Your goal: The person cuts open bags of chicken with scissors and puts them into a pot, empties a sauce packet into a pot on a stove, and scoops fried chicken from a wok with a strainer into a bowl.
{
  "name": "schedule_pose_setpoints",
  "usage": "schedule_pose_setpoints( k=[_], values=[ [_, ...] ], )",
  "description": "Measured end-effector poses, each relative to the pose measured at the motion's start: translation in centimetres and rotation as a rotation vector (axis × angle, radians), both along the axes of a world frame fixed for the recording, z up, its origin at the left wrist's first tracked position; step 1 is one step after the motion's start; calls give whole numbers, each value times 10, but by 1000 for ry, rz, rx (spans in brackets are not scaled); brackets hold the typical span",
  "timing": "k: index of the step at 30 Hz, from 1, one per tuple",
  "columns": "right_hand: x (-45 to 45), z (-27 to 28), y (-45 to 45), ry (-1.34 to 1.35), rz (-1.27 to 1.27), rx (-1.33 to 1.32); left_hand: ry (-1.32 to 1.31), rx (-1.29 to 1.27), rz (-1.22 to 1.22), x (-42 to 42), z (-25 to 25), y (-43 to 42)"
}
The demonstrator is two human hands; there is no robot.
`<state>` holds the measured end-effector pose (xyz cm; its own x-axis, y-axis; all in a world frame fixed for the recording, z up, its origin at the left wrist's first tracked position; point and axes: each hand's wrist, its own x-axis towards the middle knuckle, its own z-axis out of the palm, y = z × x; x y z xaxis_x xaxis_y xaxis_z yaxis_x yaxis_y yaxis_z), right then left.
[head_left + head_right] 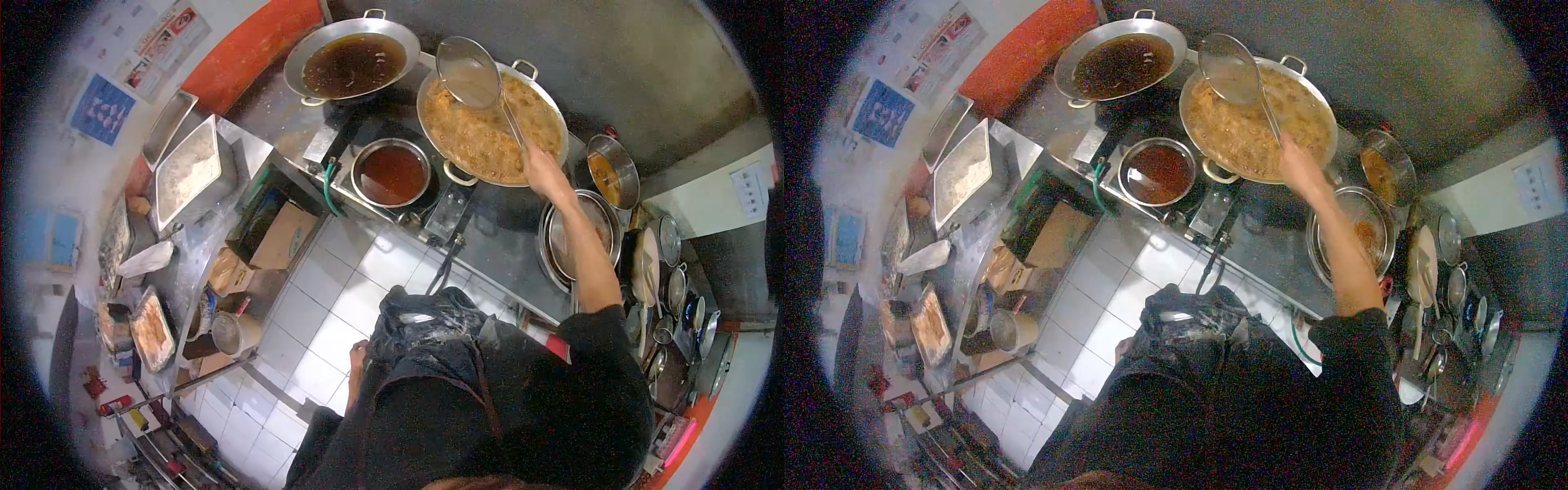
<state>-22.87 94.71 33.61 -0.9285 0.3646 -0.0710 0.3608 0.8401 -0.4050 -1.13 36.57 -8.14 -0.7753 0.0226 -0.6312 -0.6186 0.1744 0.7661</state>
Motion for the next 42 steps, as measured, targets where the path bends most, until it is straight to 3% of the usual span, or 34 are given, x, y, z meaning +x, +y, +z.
schedule_pose_setpoints(
  k=[4, 6, 8, 11, 13, 20, 22, 26, 30, 32, 33, 34, 37, 42],
  values=[
    [-48, -34, 13, -37, 56, 40, 51, -32, -145, 20, -38, -8],
    [-65, -67, 32, 11, 67, 78, -147, 452, 188, 29, -40, -5],
    [-68, -66, 32, 60, 78, 117, -77, 308, 91, 36, -39, -6],
    [-38, -27, 7, -89, -15, 41, -57, 183, 8, 44, -36, -12],
    [-19, -25, 12, 97, -38, 65, -58, 156, -20, 45, -36, -14],
    [30, -22, 3, 67, -208, -74, -34, 115, -111, 32, -29, -15],
    [37, -40, -2, 155, -1, -84, -12, 101, -159, 16, -28, -16],
    [42, -28, -21, 28, -87, -184, 47, 64, -291, -31, -15, -11],
    [59, -26, -24, 112, -330, -409, 77, 53, -223, -60, 26, 15],
    [80, -12, -20, 176, -435, -1113, 83, 62, -122, -64, 33, 17],
    [93, -1, -26, 294, -434, -1301, 85, -41, -299, -69, 20, 11],
    [106, 0, -24, 298, -444, -1303, 102, -141, -476, -74, 6, 4],
    [153, -3, -14, 424, -591, -1441, 118, 334, -311, -70, -39, -11],
    [223, -19, -41, 599, -983, -1370, 32, 134, -487, -65, -35, -28]
  ],
)
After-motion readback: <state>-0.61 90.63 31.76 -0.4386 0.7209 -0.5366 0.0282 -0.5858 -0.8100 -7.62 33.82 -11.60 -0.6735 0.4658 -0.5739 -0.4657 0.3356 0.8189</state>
